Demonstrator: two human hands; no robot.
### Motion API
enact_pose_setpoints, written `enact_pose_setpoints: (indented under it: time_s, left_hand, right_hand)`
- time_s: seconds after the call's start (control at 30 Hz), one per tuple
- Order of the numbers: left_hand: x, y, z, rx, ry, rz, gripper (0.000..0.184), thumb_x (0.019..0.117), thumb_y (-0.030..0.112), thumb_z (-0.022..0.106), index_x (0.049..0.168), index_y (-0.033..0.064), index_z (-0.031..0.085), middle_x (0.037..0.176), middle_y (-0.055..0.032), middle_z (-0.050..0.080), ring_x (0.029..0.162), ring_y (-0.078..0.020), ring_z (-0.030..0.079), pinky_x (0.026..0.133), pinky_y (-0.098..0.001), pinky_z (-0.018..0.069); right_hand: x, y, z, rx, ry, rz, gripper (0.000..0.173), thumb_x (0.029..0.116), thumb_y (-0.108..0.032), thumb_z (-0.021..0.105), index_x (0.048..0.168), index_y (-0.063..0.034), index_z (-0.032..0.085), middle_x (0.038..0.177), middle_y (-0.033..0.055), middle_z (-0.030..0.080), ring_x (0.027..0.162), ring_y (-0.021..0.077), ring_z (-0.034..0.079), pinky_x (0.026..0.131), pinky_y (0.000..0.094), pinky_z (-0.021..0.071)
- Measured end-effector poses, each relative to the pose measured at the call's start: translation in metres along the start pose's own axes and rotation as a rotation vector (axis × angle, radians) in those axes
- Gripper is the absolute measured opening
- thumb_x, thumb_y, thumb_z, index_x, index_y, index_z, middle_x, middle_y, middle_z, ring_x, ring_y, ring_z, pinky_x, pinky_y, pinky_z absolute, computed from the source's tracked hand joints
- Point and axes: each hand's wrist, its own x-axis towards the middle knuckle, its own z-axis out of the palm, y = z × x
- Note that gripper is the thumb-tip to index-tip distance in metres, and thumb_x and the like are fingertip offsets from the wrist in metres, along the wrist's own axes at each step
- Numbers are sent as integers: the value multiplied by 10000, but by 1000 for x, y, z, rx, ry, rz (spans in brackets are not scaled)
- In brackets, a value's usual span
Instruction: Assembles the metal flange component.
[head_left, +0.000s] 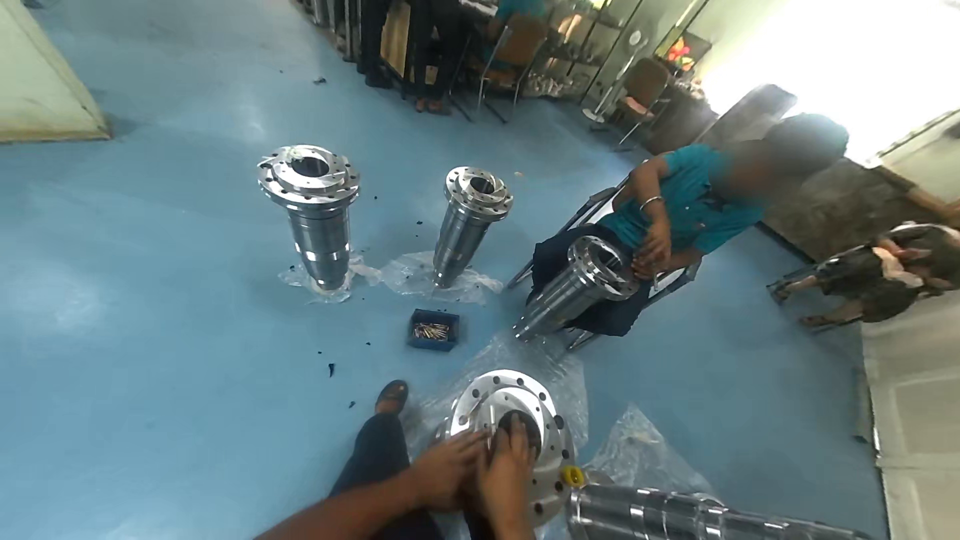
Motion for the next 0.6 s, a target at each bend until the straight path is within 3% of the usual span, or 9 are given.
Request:
enact_pose_setpoints:
  time_s: [0.07, 0.1, 0.17, 0.23, 0.33, 0.47, 0.53, 0.6]
  left_hand:
    - [-1, 0, 0, -1, 48, -4, 660, 927, 460, 695, 1425, 42, 579, 1546, -159, 494, 1503, -321, 363, 1268, -454, 204]
    - [-1, 1, 0, -31, 52, -22, 682, 918, 443, 711, 1453, 50, 556, 1567, -149, 476, 1521, -308, 338, 1278, -447, 183]
    - [-1, 2, 0, -59, 18, -32, 722, 905, 404, 729, 1489, 38, 513, 1618, -157, 401, 1558, -313, 252, 1285, -456, 147]
    - [0, 1, 0, -19, 24, -16, 670, 951, 473, 675, 1471, 73, 541, 1593, -167, 432, 1548, -329, 273, 1281, -477, 162]
    - [-1, -1, 6, 1, 58, -10, 654, 942, 491, 674, 1467, 122, 546, 1501, -150, 536, 1485, -339, 386, 1262, -490, 216]
    - [-1, 0, 3, -159, 80, -28, 730, 905, 409, 740, 1502, 68, 495, 1588, -130, 451, 1548, -307, 273, 1283, -466, 152]
    - [-1, -2, 6, -161, 120, 0, 732, 894, 367, 760, 1489, 33, 493, 1590, -142, 441, 1541, -315, 285, 1276, -474, 172]
    - [0, -3, 8, -123, 115, 13, 609, 929, 326, 727, 1437, 36, 558, 1588, -133, 447, 1542, -316, 283, 1276, -491, 176]
  right_hand:
    - [0, 4, 0, 90, 53, -135, 297, 879, 2, 660, 1145, -60, 776, 1563, 258, 452, 1484, 486, 355, 1192, 709, 220]
    - [-2, 8, 1, 119, 79, -197, 309, 854, 54, 650, 1088, -79, 803, 1532, 257, 492, 1465, 503, 378, 1179, 731, 221]
    - [-7, 17, 3, 167, 151, -268, 239, 823, 72, 641, 929, -49, 817, 1468, 261, 558, 1432, 526, 414, 1165, 753, 228]
    - [-11, 26, -1, 155, 205, -227, 144, 821, 35, 646, 807, -13, 781, 1433, 276, 580, 1408, 528, 442, 1165, 721, 276]
    - [-16, 29, -12, 69, 204, -71, 134, 860, -93, 682, 842, 6, 770, 1411, 305, 578, 1346, 522, 502, 1115, 664, 376]
    - [-13, 15, -13, 15, 109, 62, 491, 913, -414, 732, 1030, 62, 752, 1457, 325, 526, 1352, 511, 501, 1111, 653, 385]
    - [-11, 10, -6, 35, 93, 56, 543, 907, -402, 752, 1088, 108, 721, 1488, 343, 486, 1376, 519, 477, 1126, 647, 382]
    - [-7, 12, -1, 81, 109, -14, 446, 905, -274, 771, 1075, 132, 706, 1496, 362, 461, 1379, 525, 472, 1133, 623, 399]
